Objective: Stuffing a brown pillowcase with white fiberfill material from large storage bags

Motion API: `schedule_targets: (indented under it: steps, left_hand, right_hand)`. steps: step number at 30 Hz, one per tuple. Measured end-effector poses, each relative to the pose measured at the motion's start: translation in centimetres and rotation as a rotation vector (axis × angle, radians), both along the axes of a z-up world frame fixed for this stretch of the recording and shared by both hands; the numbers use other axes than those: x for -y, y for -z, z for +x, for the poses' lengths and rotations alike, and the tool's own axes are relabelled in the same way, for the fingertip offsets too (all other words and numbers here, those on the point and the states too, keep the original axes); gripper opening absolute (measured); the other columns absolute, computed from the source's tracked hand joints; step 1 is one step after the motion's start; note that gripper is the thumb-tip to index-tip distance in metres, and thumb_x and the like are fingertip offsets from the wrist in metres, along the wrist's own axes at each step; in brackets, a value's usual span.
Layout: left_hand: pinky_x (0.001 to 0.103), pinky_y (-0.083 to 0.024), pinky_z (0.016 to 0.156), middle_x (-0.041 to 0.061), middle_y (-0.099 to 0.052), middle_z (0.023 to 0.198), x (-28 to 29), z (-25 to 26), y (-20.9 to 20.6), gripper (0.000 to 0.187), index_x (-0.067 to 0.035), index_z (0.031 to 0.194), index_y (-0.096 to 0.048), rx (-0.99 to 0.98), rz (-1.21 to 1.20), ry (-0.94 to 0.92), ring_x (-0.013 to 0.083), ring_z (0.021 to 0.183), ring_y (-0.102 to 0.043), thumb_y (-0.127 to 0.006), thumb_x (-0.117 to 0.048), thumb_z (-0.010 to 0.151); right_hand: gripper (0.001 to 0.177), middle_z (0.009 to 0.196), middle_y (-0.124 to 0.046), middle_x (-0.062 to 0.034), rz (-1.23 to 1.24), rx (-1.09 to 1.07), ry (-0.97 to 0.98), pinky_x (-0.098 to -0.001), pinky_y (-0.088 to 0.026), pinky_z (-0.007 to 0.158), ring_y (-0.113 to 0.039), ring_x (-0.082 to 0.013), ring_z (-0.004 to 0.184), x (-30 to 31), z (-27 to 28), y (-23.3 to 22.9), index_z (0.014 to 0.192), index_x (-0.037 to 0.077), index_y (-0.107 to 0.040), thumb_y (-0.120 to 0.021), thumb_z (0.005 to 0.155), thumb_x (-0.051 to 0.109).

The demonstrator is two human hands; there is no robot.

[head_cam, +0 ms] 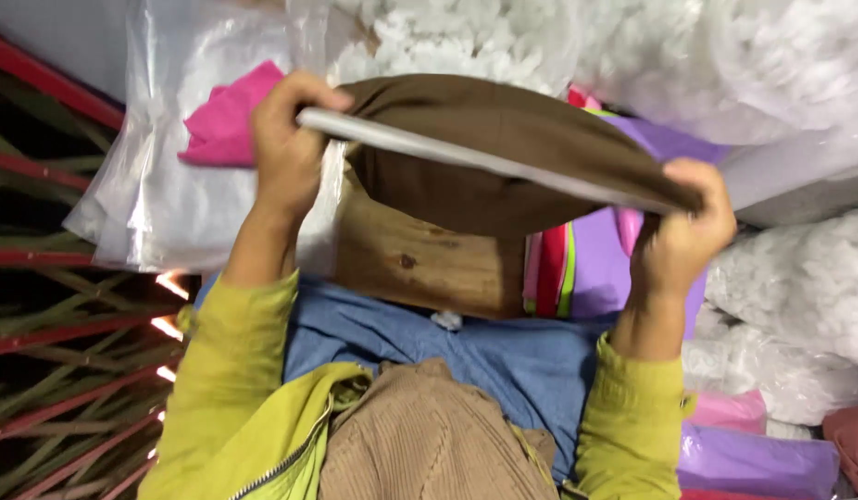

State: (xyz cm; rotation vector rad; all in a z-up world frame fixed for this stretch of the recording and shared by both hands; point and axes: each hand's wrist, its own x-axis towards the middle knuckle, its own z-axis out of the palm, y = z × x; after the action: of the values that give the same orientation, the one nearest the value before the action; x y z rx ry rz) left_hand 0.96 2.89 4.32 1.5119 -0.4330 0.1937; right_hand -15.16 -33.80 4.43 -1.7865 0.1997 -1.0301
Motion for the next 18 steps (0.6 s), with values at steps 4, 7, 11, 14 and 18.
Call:
schedule_targets:
  steps: [4,7,11,14,18]
  left_hand:
    - [0.028,-0.05,0.076,0.013,-0.068,0.082,-3.8,-5.1,0.5,0.027,-0.004,0.084,-0.068,0.042,0.043,0.036,0.0221,0.077,-0.066,-0.054,0.018,0.077]
    - [0.034,-0.051,0.075,0.011,-0.065,0.069,-5.8,-8.4,4.6,0.032,-0.007,0.088,-0.07,-0.288,0.32,-0.022,0.0212,0.069,-0.062,-0.048,0.013,0.076]
    - [0.045,-0.055,0.083,0.014,-0.073,0.089,-7.1,-11.4,9.2,0.022,-0.014,0.097,-0.074,-0.412,0.844,0.019,0.0366,0.091,-0.072,-0.062,-0.004,0.081]
    - [0.047,-0.055,0.087,0.016,-0.074,0.095,-7.5,-12.5,9.2,0.021,-0.012,0.101,-0.073,-0.423,0.923,0.101,0.0392,0.095,-0.072,-0.066,-0.007,0.082]
    - [0.053,-0.054,0.088,0.023,-0.073,0.099,-7.4,-12.2,8.9,0.022,-0.005,0.1,-0.071,-0.452,0.959,0.197,0.0459,0.099,-0.07,-0.074,-0.013,0.079]
  right_hand:
    - [0.031,0.093,-0.064,-0.0237,-0.122,-0.075,-0.131,-0.037,-0.051,0.088,-0.062,-0.0317,0.087,-2.0,-5.6,-0.8,0.097,-0.005,-0.073,-0.052,0.08,-0.021]
    - [0.064,0.106,-0.07,-0.0187,-0.049,-0.548,-0.214,-0.0448,-0.047,0.103,-0.065,-0.0315,0.104,-2.1,-7.3,5.0,0.116,0.005,-0.074,-0.039,0.068,-0.018]
    - [0.055,0.106,-0.074,-0.0213,0.009,-0.775,-0.276,-0.0465,-0.048,0.1,-0.068,-0.0365,0.105,-4.4,-8.2,11.5,0.115,0.006,-0.076,-0.048,0.072,-0.012]
    - [0.051,0.107,-0.075,-0.0208,-0.015,-0.849,-0.317,-0.0472,-0.05,0.098,-0.069,-0.0386,0.104,-4.9,-9.0,12.9,0.117,0.01,-0.077,-0.055,0.075,-0.007]
    - [0.051,0.122,-0.068,-0.0254,-0.13,-1.049,-0.32,-0.0532,-0.048,0.101,-0.064,-0.0453,0.115,-5.6,-8.9,10.2,0.129,0.015,-0.073,-0.065,0.079,0.006]
